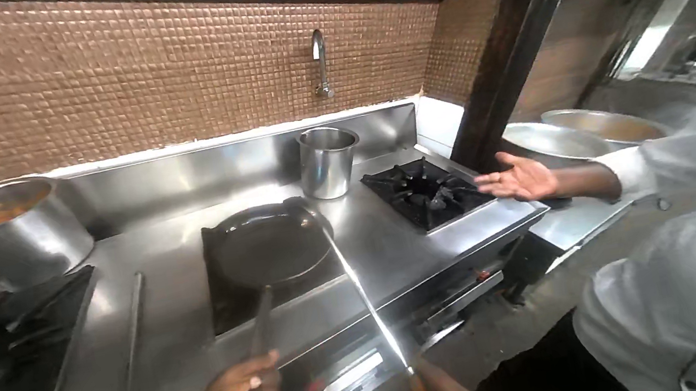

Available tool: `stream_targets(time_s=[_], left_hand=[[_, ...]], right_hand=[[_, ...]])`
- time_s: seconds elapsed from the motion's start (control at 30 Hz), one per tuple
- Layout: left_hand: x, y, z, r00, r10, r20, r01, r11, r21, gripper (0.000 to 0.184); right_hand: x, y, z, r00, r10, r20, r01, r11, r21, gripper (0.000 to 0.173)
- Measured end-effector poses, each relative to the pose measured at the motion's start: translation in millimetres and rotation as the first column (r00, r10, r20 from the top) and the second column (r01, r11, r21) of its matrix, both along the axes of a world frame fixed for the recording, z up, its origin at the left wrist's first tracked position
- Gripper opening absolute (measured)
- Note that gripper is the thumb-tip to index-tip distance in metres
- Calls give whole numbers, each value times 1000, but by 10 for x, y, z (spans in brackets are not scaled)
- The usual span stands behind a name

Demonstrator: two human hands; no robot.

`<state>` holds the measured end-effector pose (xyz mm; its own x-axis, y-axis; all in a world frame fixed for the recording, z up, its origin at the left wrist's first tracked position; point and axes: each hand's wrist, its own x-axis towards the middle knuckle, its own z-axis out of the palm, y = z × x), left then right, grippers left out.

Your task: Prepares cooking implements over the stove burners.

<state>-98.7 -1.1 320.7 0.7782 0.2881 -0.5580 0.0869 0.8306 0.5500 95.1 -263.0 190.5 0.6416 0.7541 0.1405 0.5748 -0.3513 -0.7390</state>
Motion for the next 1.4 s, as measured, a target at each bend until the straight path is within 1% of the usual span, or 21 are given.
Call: stream_targets(time_s=[0.03, 0.13, 0.27, 0.37, 0.5, 0.6, 0.73, 0.8, 0.93, 1.03, 1.13, 1.2, 1.27, 1.4], left_hand=[[3, -8, -53, 1000, 14, -17, -14, 999, 30, 26], [3, -26, -272, 994, 80, -71, -70, 989, 132, 15], [3, -47, -622, 984, 152, -92, -125, 960, 250, 3], [13, -75, -907, 982, 179, -53, -155, 939, 307, 1], [60, -118, -1302, 986, 163, 39, -166, 925, 342, 4], [118, -186, -1451, 982, 156, 107, -183, 929, 322, 3], [149, -278, -1485, 976, 120, 182, -168, 947, 275, 4], [155, -324, -1441, 970, 100, 221, -152, 960, 235, 5], [139, -404, -1289, 962, 74, 264, -115, 983, 142, 5], [99, -413, -1166, 954, 31, 297, -58, 995, 81, 6], [68, -416, -1035, 951, 21, 310, -24, 1000, 8, 7], [66, -402, -991, 944, 13, 329, 2, 999, -44, 9], [64, -376, -959, 941, 3, 340, 21, 998, -67, 12], [55, -321, -882, 952, 5, 307, 20, 997, -77, 16]], right_hand=[[2, 5, 10, 1000, -9, -4, 9, 1000, -7, 60], [5, 32, 53, 1000, -21, -18, 20, 999, -32, 61], [33, 76, 99, 1000, -18, -26, 17, 999, -50, 61], [78, 115, 104, 1000, 11, -23, -13, 998, -61, 62], [101, 184, 104, 999, 41, 21, -39, 995, -87, 62], [83, 236, 36, 995, 25, 92, -18, 997, -69, 63], [30, 296, -186, 969, -48, 243, 45, 999, 16, 62], [11, 317, -311, 958, -75, 278, 76, 997, 8, 61], [-31, 293, -442, 962, -96, 257, 118, 991, -71, 52], [-35, 240, -490, 974, -80, 214, 109, 985, -131, 55], [-37, 198, -474, 988, -54, 146, 83, 975, -204, 59], [-24, 161, -451, 995, -32, 98, 52, 977, -208, 60], [-23, 137, -443, 998, -28, 54, 38, 980, -193, 58], [-17, 133, -328, 1000, -14, -8, 11, 967, -256, 60]])
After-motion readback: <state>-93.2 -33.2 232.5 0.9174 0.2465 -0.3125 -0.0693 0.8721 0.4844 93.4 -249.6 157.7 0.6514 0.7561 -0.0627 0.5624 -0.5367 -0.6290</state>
